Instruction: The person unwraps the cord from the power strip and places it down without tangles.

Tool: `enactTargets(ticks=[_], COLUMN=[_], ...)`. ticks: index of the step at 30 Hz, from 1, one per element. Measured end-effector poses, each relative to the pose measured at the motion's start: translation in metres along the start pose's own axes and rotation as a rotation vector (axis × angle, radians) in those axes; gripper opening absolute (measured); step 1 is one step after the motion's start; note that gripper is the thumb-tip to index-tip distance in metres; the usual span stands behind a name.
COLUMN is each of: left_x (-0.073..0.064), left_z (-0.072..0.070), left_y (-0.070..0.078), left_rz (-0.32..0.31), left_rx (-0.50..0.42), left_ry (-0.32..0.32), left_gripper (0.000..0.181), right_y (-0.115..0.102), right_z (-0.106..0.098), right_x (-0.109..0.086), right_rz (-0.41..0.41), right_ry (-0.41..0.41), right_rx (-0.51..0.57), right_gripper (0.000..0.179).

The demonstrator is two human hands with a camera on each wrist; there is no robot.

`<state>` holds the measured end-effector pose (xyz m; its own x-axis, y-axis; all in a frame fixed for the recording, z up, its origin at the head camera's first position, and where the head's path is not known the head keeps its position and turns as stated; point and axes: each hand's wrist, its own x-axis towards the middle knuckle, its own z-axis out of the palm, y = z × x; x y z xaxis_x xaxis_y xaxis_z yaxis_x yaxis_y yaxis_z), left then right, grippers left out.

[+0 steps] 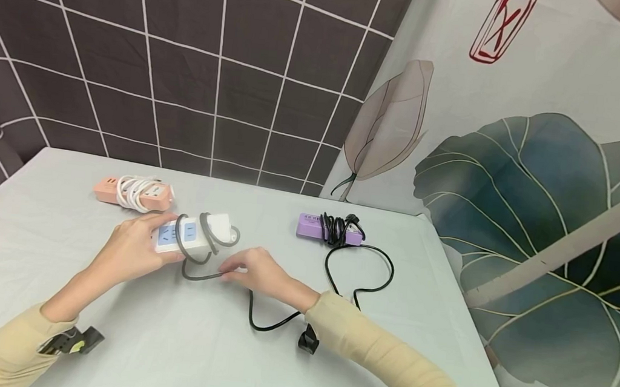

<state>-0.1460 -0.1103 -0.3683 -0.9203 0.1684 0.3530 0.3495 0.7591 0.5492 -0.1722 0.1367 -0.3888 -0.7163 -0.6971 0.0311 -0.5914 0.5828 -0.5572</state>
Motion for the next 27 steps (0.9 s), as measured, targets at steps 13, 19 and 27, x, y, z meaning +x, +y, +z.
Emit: enactTargets(ticks=[13, 19, 27], left_x=[-0.001, -0.003, -0.006], left_z=[-0.001, 0.000, 0.003], left_y=[0.002, 0.002, 0.003], left_rz=[-0.017, -0.023, 0.015], left_rx=[-0.010, -0.025, -0.018], left_ry=[-0.010, -0.029, -0.014], left_gripper=[0.065, 0.066, 0.066], right_y=[0.009, 0.016, 0.021], right_z=[-0.002, -0.007, -0.014], right_x=[0.001, 0.001, 0.004], right_rz=[-0.021, -0.001, 0.047], right_ry=[0.089, 0.142, 0.220], right_rx=[-0.012, -0.032, -0.097], right_gripper=[0.013, 0.011, 0.005])
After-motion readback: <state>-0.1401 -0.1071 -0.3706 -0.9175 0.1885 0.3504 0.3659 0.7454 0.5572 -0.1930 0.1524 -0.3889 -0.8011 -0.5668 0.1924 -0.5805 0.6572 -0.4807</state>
